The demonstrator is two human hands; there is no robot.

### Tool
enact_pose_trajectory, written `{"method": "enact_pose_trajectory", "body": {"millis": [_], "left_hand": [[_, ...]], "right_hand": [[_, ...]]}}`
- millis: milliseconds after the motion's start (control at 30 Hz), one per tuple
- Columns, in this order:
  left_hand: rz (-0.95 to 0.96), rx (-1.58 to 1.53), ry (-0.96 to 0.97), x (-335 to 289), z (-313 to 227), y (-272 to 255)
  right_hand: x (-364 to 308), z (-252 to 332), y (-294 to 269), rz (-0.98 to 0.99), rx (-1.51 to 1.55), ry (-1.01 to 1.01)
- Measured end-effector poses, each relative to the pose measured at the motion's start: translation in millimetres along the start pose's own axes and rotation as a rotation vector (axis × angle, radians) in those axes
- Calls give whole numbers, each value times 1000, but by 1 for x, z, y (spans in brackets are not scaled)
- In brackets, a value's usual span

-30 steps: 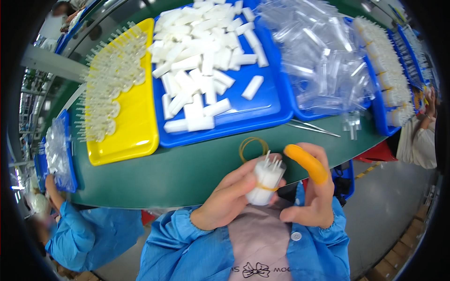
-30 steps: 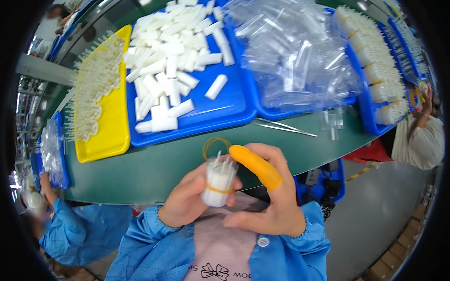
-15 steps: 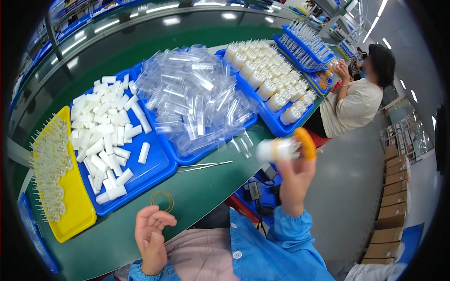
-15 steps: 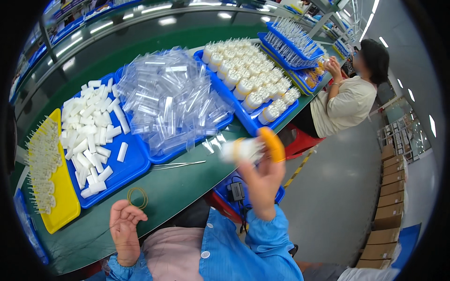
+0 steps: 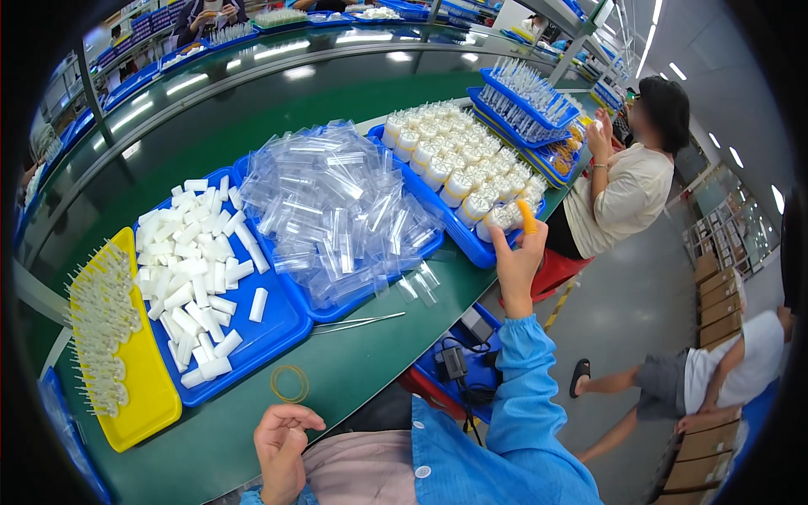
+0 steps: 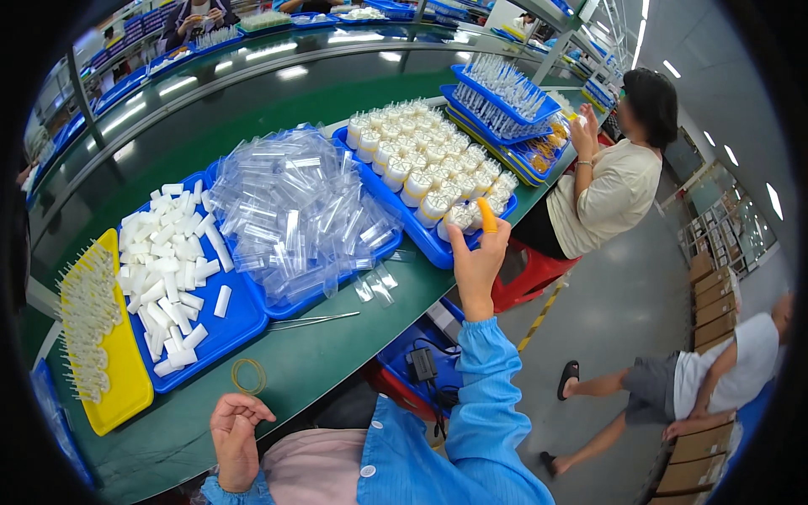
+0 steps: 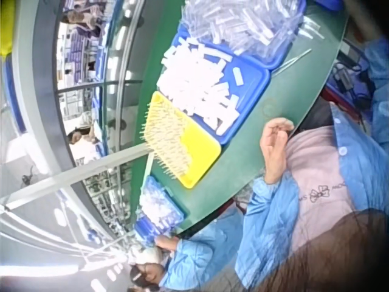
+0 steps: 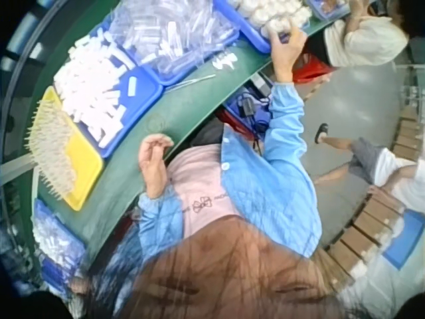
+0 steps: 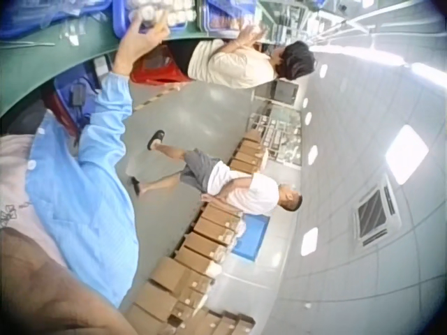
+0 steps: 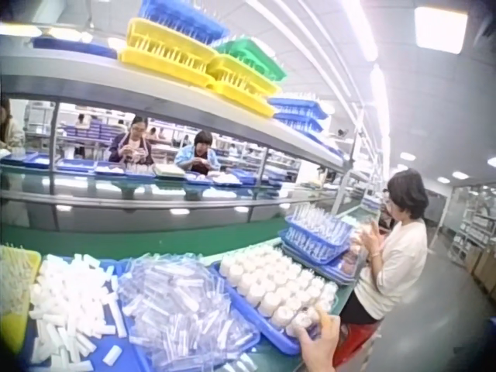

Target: The person assembles small white cylindrical components by inserting them into clear plastic tubes and securing them with rubber bands. They use tweezers to align the components and a yellow tool to assist in the process. The assembled units are placed into a tray.

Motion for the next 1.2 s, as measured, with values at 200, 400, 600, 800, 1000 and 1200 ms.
{"method": "enact_pose_trajectory", "body": {"millis": [200, 400, 600, 800, 1000, 1200], "left_hand": [[19, -26, -36, 1, 8, -11], [29, -33, -50, 4, 2, -12], [-178, 29, 238, -1, -45, -77], [-369, 195, 401, -1, -76, -113], [-368, 145, 424, -7, -67, -112], [-374, 185, 424, -6, -62, -117]], "right_hand": [[-24, 37, -19, 4, 330, 155], [-78, 138, 6, 611, 403, -73], [-137, 218, 5, 868, 662, -77], [-182, 319, 42, 820, 661, -698], [-229, 326, 113, 939, 331, -945], [-206, 321, 83, 918, 535, -741]]}}
Point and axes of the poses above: each hand's wrist, its own x-axis towards the middle knuckle, its own y-axis out of the palm, z = x × y, the point moved 10 cm from there along x, towards the middle knuckle, and after that the axes turned 14 degrees about -z, right-handed, at the moved point
